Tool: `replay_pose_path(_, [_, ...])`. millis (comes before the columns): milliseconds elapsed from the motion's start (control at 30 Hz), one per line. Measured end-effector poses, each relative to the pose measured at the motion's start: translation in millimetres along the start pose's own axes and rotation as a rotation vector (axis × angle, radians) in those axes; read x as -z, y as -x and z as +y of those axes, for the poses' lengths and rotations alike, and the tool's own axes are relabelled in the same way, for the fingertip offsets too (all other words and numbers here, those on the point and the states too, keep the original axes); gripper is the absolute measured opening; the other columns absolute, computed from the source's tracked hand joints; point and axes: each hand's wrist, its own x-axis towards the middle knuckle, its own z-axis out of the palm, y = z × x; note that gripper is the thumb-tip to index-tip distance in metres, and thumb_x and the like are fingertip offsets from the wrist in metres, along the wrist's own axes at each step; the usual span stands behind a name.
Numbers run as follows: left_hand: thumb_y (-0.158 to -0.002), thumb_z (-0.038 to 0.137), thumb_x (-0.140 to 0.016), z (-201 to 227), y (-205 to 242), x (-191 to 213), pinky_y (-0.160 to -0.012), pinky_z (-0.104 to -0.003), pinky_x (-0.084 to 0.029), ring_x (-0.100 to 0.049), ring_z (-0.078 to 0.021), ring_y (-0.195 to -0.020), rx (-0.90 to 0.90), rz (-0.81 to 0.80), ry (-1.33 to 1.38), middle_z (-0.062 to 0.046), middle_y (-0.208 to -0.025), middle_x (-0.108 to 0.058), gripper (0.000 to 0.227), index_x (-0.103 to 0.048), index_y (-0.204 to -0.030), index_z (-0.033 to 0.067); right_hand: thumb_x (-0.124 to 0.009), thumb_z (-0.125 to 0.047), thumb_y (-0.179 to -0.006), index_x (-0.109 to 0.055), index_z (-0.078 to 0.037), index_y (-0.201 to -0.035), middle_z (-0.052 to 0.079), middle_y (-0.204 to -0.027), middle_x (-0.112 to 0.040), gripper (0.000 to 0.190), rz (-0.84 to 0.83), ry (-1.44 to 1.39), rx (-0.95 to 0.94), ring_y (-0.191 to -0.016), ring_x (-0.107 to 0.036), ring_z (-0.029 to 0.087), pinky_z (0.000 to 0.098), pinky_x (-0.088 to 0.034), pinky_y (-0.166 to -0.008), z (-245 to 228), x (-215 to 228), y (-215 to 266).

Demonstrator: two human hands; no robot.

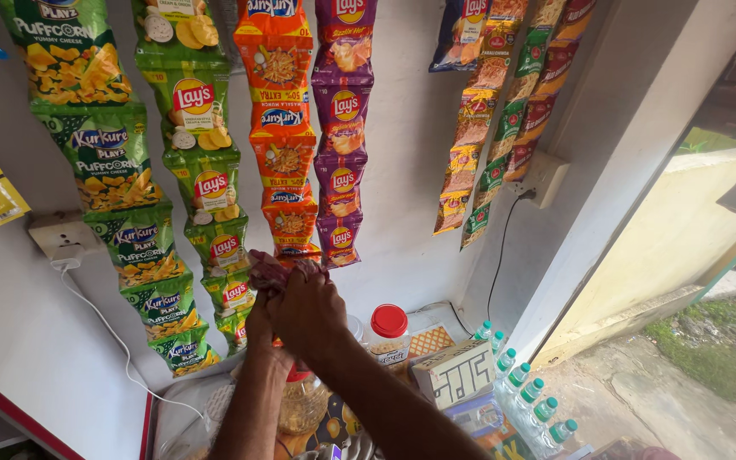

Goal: The person wipes down various bags of snacks hanging on a display rack using a pink cloth.

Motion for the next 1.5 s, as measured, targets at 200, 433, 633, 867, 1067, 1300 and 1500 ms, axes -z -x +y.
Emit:
replay_pose_path(200, [-0.103,0.055,-0.041,-6.7,9.3,-17.9,-0.088,-0.040,-0.058,-0.070,-0.0207,-0.103,0.062,0.219,0.041,-0.004,-0.115,-0.072,0.050,-0.064,-0.125,0.0165,-0.054,-0.042,-0.095,-0.056,0.001,-0.129,0.026,-0.128,-0.060,0.054,-0.060,-0.173,-0.167,-0.113,-0.064,0.042,0.0530,-0.058,-0.085,2.9,15.5,-3.1])
replay_pose_path(433, [-0.106,0.040,-0.042,-15.4,-69.2,75.8,-0.089,-0.037,-0.059,-0.069,-0.0202,-0.104,0.003,0.069,-0.011,-0.008,-0.116,-0.071,0.041,-0.062,-0.125,0.0107,-0.063,-0.041,-0.082,-0.061,-0.007,-0.127,0.018,-0.130,-0.062,0.056,-0.296,-0.297,-0.065,-0.115,-0.064,0.042,0.0540,-0.053,-0.098,26.0,7.2,-6.2])
replay_pose_path(633, [-0.109,0.047,-0.039,-24.5,-43.6,54.1,-0.087,-0.040,-0.057,-0.067,-0.0216,-0.103,-0.042,0.000,0.053,-0.008,-0.114,-0.069,0.045,-0.063,-0.121,0.0108,-0.078,-0.046,-0.070,-0.062,-0.003,-0.116,0.018,-0.120,-0.066,0.065,-0.237,-0.242,-0.073,-0.111,-0.067,0.040,0.0526,-0.056,-0.095,46.0,-6.4,-11.6])
replay_pose_path(867, [-0.096,0.039,-0.060,-25.7,4.5,-15.7,-0.093,-0.037,-0.048,-0.057,-0.0139,-0.108,0.149,0.158,-0.333,0.002,-0.121,-0.062,0.036,-0.060,-0.127,0.0196,-0.085,-0.045,-0.070,-0.058,-0.008,-0.123,0.021,-0.118,-0.063,0.070,-0.224,-0.216,-0.305,-0.109,-0.066,0.045,0.0531,-0.059,-0.087,65.3,-18.2,-14.4])
replay_pose_path(1067, [-0.096,0.028,-0.063,-30.6,-3.0,6.7,-0.094,-0.035,-0.051,-0.060,-0.0150,-0.106,0.152,0.062,-0.202,0.000,-0.113,-0.067,0.026,-0.064,-0.117,0.0139,-0.086,-0.048,-0.071,-0.056,-0.008,-0.122,0.021,-0.118,-0.063,0.072,-0.280,-0.201,-0.357,-0.108,-0.068,0.043,0.0509,-0.060,-0.088,68.0,-26.6,-24.0])
replay_pose_path(1300, [-0.092,0.023,-0.066,-29.7,-27.4,23.9,-0.099,-0.037,-0.044,-0.059,-0.0145,-0.111,0.009,0.103,-0.384,0.003,-0.117,-0.067,0.031,-0.065,-0.121,0.0152,-0.088,-0.035,-0.071,-0.052,-0.008,-0.122,0.022,-0.114,-0.066,0.068,-0.159,-0.260,-0.381,-0.106,-0.068,0.045,0.0527,-0.059,-0.086,81.1,-51.3,-47.6])
replay_pose_path(1500, [-0.092,0.037,-0.060,-17.4,-53.1,16.3,-0.105,-0.035,-0.040,-0.059,-0.0135,-0.115,0.013,0.117,-0.827,0.002,-0.123,-0.068,0.042,-0.064,-0.128,0.0146,-0.080,-0.028,-0.078,-0.054,-0.006,-0.120,0.024,-0.114,-0.065,0.054,0.166,-0.606,-0.171,-0.107,-0.062,0.047,0.0557,-0.053,-0.088,111.7,-139.5,-84.0])
